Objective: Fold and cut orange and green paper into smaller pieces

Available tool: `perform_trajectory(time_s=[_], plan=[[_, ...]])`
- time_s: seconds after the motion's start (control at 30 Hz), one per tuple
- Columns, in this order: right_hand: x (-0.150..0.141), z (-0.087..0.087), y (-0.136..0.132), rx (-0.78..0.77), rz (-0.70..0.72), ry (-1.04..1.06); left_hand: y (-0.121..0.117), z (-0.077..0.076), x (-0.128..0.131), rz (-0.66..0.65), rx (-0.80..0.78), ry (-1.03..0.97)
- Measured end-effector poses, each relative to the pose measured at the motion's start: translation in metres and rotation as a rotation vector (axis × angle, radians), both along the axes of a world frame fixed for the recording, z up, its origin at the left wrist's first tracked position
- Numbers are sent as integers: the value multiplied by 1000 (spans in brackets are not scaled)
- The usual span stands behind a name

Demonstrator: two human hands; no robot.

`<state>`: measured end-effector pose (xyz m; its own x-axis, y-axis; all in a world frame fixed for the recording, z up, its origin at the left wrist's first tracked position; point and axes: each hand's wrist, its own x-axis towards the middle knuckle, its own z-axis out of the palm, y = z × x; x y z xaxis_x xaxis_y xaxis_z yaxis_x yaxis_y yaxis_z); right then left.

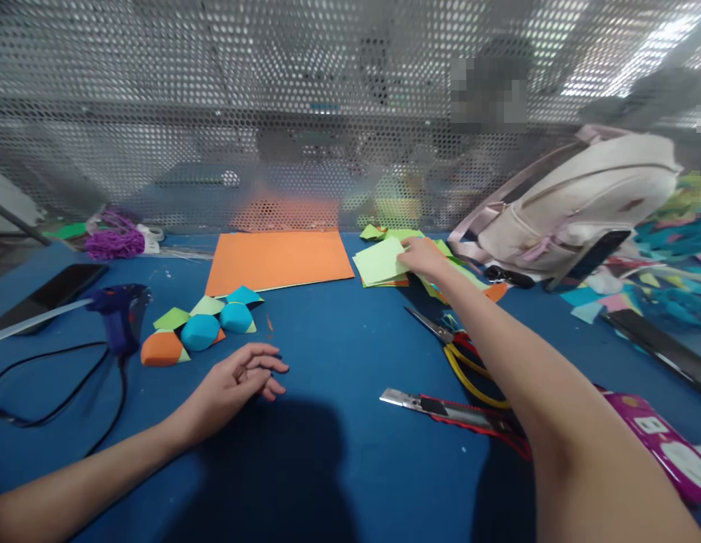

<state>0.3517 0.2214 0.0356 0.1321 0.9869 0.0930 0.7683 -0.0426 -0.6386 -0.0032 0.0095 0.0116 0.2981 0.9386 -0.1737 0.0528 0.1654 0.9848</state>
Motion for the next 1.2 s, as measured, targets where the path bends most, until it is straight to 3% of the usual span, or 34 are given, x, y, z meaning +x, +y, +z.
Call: perform_trajectory(time_s=[0.17, 0.43, 0.67, 0.8, 0.97, 1.2], plan=[[3, -5, 3, -83, 49, -287, -1, -2, -3, -37, 28, 37], [-13, 11, -24, 32, 121, -585, 0, -2, -3, -52, 45, 28], [-44, 1, -43, -21, 369, -632, 1, -7, -3, -44, 44, 21], [-46, -2, -38, -60, 334, -637, 0, -6, -4, -48, 50, 56], [-36, 7, -30, -63, 291, -644, 1, -3, -5, -64, 78, 104], [-34, 5, -32, -10, 342, -697, 1, -4, -3, -66, 96, 116]])
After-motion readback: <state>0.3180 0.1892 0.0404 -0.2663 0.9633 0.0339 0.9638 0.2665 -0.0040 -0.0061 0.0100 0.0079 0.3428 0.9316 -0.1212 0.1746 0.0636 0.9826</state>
